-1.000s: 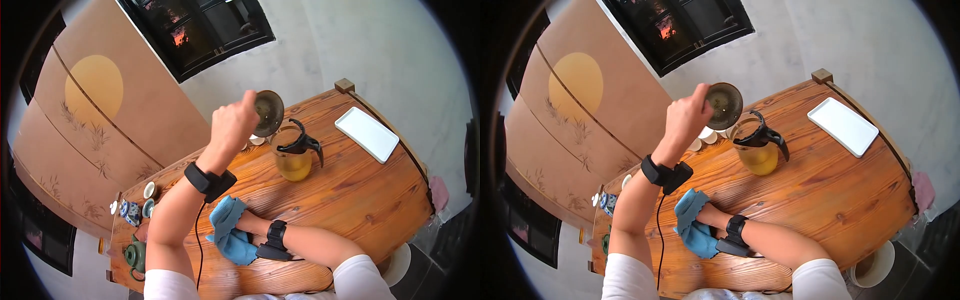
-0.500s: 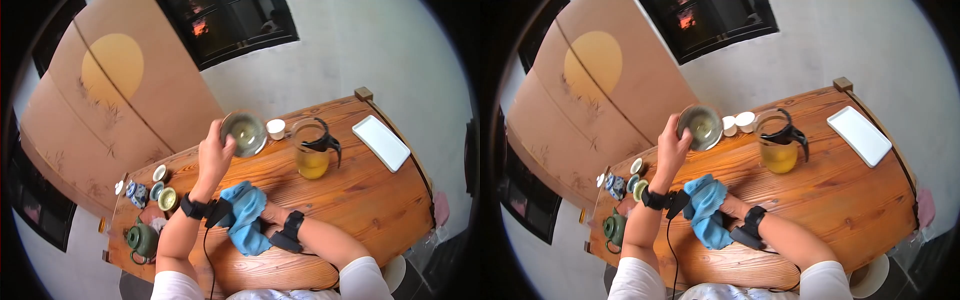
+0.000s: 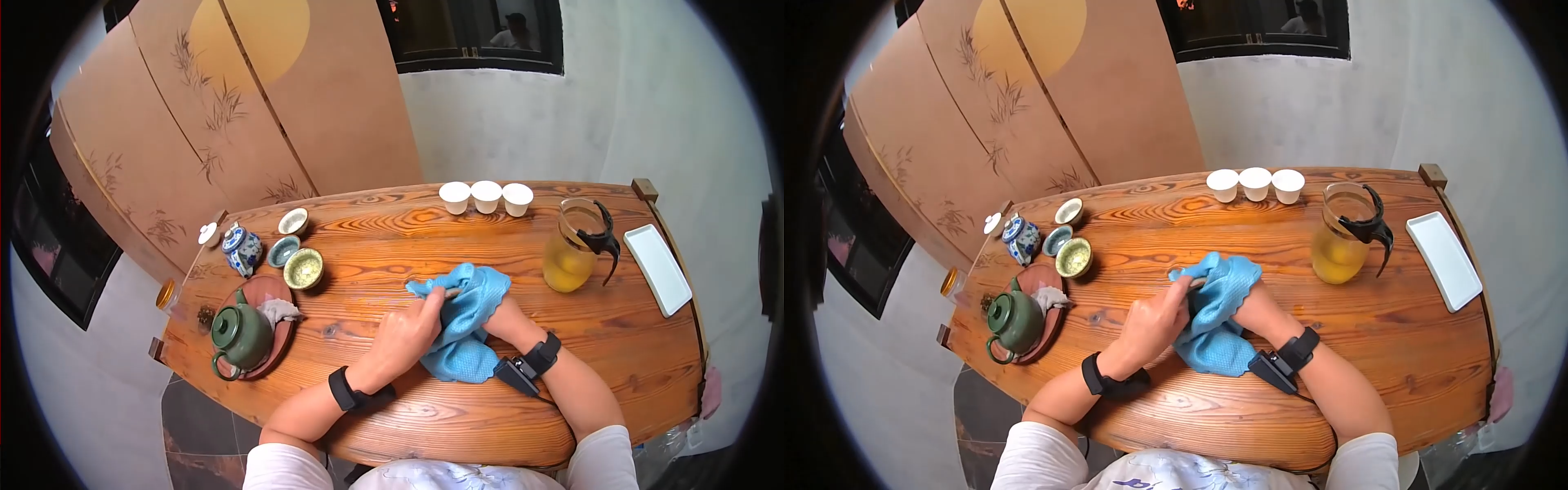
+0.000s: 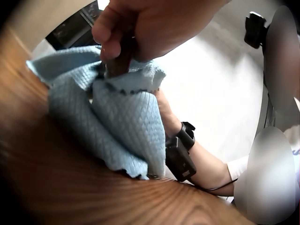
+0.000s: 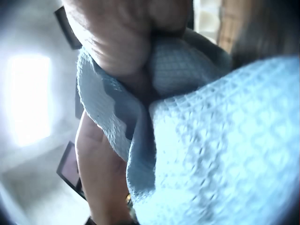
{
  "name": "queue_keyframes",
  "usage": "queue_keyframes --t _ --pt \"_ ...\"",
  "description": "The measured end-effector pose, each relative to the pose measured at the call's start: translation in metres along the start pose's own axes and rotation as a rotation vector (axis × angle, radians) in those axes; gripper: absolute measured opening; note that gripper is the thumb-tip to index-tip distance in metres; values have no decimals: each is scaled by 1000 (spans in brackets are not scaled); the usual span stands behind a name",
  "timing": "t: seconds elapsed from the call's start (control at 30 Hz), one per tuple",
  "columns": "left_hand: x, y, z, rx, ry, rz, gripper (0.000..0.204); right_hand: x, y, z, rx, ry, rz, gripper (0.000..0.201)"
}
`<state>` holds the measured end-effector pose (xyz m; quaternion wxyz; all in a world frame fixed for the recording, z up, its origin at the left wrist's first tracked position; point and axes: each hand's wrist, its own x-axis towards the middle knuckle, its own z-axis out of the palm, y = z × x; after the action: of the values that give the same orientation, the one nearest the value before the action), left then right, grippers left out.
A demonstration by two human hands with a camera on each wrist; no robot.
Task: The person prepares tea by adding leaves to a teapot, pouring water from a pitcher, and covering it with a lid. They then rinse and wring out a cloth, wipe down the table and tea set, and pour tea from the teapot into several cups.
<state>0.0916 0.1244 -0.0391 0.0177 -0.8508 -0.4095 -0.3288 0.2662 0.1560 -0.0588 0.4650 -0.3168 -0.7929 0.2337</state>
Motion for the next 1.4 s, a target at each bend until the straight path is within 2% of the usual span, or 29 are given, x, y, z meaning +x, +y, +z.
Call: queue_keyframes --t 0.03,0.07,0.17,0.23,0.3,0.33,0.37,0.4,0.43,0.47,0.53,0.6,0.63,0.67,0.7,0.73,0.8,0.87,0.93,0.97,1.03,1.07,1.13,1.17,1.2,1.27,1.3,1.37,1.4 --pt "0 1 -3 106 -53 76 36 1 -9 -4 -111 -99 47 15" --pt "0 1 -5 214 -107 150 36 0 -8 -3 -110 -107 48 15" --pt "-4 -7 2 166 -42 142 32 -12 1 9 -29 -136 151 16" --pt "-2 -11 4 80 21 125 30 -21 9 26 200 187 52 18" --pt "3 -10 3 -149 117 -71 26 -22 9 36 267 264 149 19" --pt "3 -8 4 -153 117 -71 26 -22 9 42 334 340 239 21" --pt "4 -5 6 -322 83 -271 25 -24 11 54 664 429 381 22" --pt "5 -1 8 -491 46 -473 24 -26 7 60 661 427 382 22" --pt "9 4 3 -545 -14 -572 27 -27 2 65 848 516 480 21" --pt "6 0 13 -545 -15 -572 27 -27 -3 69 1035 605 578 20" --pt "-2 -10 34 -486 220 -294 27 -29 -7 70 992 649 599 14" --pt "-1 -9 19 -493 183 -325 24 -36 11 64 746 364 455 10" --pt "6 -9 0 -393 -64 -395 21 -28 13 52 519 320 416 10" --pt "9 -11 -13 -289 -306 -461 20 -21 12 34 68 183 214 14" --pt "7 -15 -16 -7 -205 -271 17 -7 -6 18 -14 147 97 16" --pt "7 -14 -16 -7 -200 -275 17 1 -18 9 -95 114 -20 18" --pt "5 -8 -13 284 -35 37 29 -7 -9 21 -2 154 -22 20" --pt "0 -4 -8 318 -13 18 31 -13 0 23 87 195 -20 22" --pt "-2 -1 -10 331 -91 -49 24 -17 5 18 -114 -13 21 25" --pt "-2 -1 -10 333 -89 -56 24 -19 6 18 -112 -19 18 25" --pt "0 -3 -8 -228 -85 -353 19 -27 6 22 41 99 82 25" --pt "0 -4 -3 -227 -83 -356 19 -30 4 29 42 96 80 25" --pt "-1 -5 12 -528 151 -377 12 -37 4 46 275 289 266 24" --pt "-3 -8 18 -577 175 -383 13 -43 18 56 85 302 210 23" --pt "-5 -13 22 -576 175 -383 13 -42 17 56 87 303 210 23" --pt "-10 -22 26 -653 57 -482 19 -40 16 53 243 209 269 23" --pt "-7 -20 15 -652 54 -483 19 -39 17 51 192 228 219 25" --pt "6 -12 -13 -292 -199 -464 20 -23 -1 29 156 169 184 26" --pt "6 -12 -13 -291 -195 -467 20 -17 -10 21 119 108 146 27"
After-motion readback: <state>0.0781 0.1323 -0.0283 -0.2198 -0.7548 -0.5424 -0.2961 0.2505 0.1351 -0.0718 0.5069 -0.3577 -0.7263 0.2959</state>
